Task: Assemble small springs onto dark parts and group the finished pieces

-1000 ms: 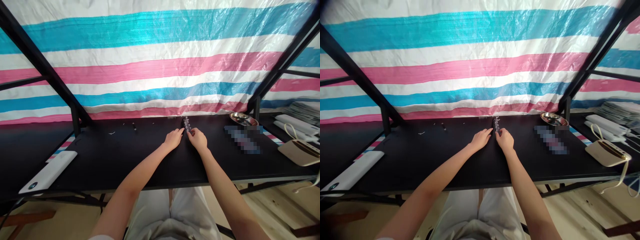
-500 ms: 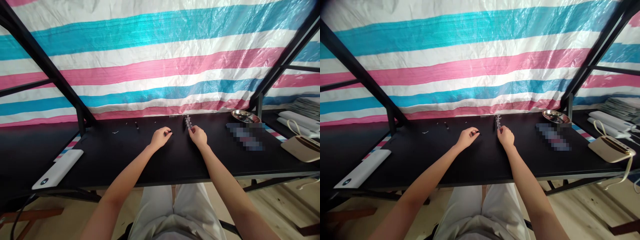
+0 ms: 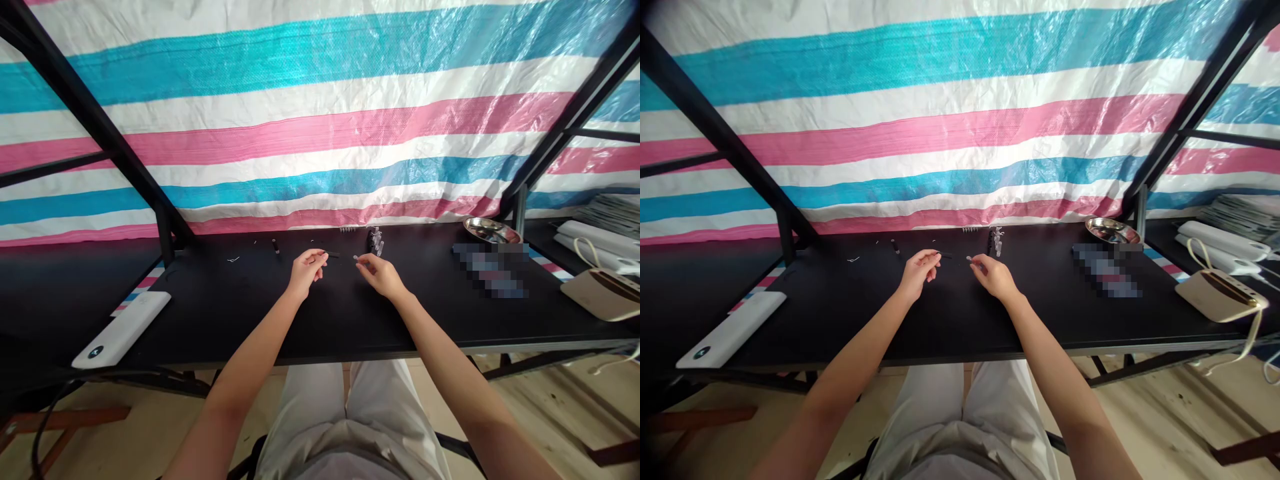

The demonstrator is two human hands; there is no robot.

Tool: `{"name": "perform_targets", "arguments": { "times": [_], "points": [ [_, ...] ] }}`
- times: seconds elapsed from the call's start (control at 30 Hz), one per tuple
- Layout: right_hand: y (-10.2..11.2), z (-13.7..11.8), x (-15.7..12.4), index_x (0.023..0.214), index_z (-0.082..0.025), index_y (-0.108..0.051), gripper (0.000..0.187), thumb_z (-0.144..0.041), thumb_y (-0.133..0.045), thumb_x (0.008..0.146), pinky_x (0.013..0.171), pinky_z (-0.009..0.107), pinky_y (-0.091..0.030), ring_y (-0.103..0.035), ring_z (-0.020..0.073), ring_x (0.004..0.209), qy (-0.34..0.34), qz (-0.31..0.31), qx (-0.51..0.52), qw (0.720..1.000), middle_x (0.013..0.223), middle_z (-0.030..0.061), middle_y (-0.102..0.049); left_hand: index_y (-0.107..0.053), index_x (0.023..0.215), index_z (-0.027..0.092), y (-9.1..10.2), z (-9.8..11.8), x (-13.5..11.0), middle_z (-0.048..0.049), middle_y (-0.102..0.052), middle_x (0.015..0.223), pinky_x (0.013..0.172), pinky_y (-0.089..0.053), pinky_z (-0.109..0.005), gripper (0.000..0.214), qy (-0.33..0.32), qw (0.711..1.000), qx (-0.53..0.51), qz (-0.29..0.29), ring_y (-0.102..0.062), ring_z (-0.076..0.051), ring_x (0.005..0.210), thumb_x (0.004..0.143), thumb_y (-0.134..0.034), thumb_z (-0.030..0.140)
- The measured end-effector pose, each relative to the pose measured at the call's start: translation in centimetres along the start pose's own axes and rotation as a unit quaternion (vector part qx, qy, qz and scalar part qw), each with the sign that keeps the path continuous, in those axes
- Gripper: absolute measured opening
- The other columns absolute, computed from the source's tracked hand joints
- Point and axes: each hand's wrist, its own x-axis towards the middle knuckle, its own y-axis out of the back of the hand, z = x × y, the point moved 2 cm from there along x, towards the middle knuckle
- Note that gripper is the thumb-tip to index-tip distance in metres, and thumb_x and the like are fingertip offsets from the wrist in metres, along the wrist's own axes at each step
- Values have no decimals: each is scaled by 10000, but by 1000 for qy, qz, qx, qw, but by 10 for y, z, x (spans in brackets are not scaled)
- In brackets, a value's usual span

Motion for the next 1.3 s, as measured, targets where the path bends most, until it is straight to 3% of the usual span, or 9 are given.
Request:
{"name": "perform_targets", "arguments": {
  "times": [0.23, 0.5, 0.67, 0.8, 0.97, 1.17, 1.3],
  "points": [
    [-1, -16, -3, 1028, -199, -605, 293, -381, -430, 878, 657, 246, -475, -573, 126, 665, 72, 3, 35, 997, 892, 49, -636, -616, 869, 151, -4, 2, -4, 6, -558, 663, 364, -282, -182, 359, -6, 1000, 0, -30, -448, -36, 409, 651, -686, 427],
    [0, -20, -4, 1032, -191, -605, 291, -358, -411, 894, 674, 255, -480, -573, 135, 699, 96, 6, 42, 994, 846, 55, -601, -626, 867, 143, -8, 4, -8, -1, -570, 668, 375, -330, -183, 338, -22, 998, 36, -56, -458, -41, 421, 660, -685, 404],
    [-5, -16, -3, 1053, -193, -600, 289, -337, -403, 898, 745, 283, -503, -602, 155, 801, 85, 30, 54, 994, 942, 77, -610, -610, 857, 146, -10, 5, -12, 4, -569, 670, 428, -419, -193, 292, -76, 990, 102, -53, -471, -50, 449, 693, -655, 384],
    [-7, -13, -1, 1084, -195, -581, 276, -319, -430, 888, 782, 316, -519, -616, 163, 822, 97, 68, 69, 991, 995, 84, -619, -601, 869, 150, -10, 5, -13, 10, -561, 663, 434, -417, -190, 266, -101, 985, 133, -45, -478, -55, 459, 721, -628, 370],
    [-7, -12, 0, 1090, -208, -584, 262, -282, -443, 883, 915, 368, -480, -587, 196, 1029, 125, 115, 72, 983, 1117, 87, -615, -599, 858, 159, -9, -1, -11, 18, -565, 641, 445, -403, -185, 247, -126, 977, 169, -43, -472, -54, 460, 730, -619, 369],
    [-7, -13, -2, 1097, -212, -589, 267, -282, -460, 873, 957, 382, -461, -562, 205, 1095, 91, 131, 124, 979, 1204, 79, -584, -603, 857, 165, -9, -7, -10, 14, -583, 637, 446, -391, -181, 243, -138, 971, 187, -49, -472, -56, 467, 744, -603, 381],
    [-10, -17, -4, 1169, -209, -541, 319, -277, -470, 865, 982, 381, -443, -551, 202, 1115, 72, 104, 198, 972, 1238, 80, -563, -611, 866, 160, -10, -6, -11, 6, -601, 644, 449, -396, -183, 257, -133, 971, 187, -65, -477, -59, 467, 742, -606, 385]
  ]
}}
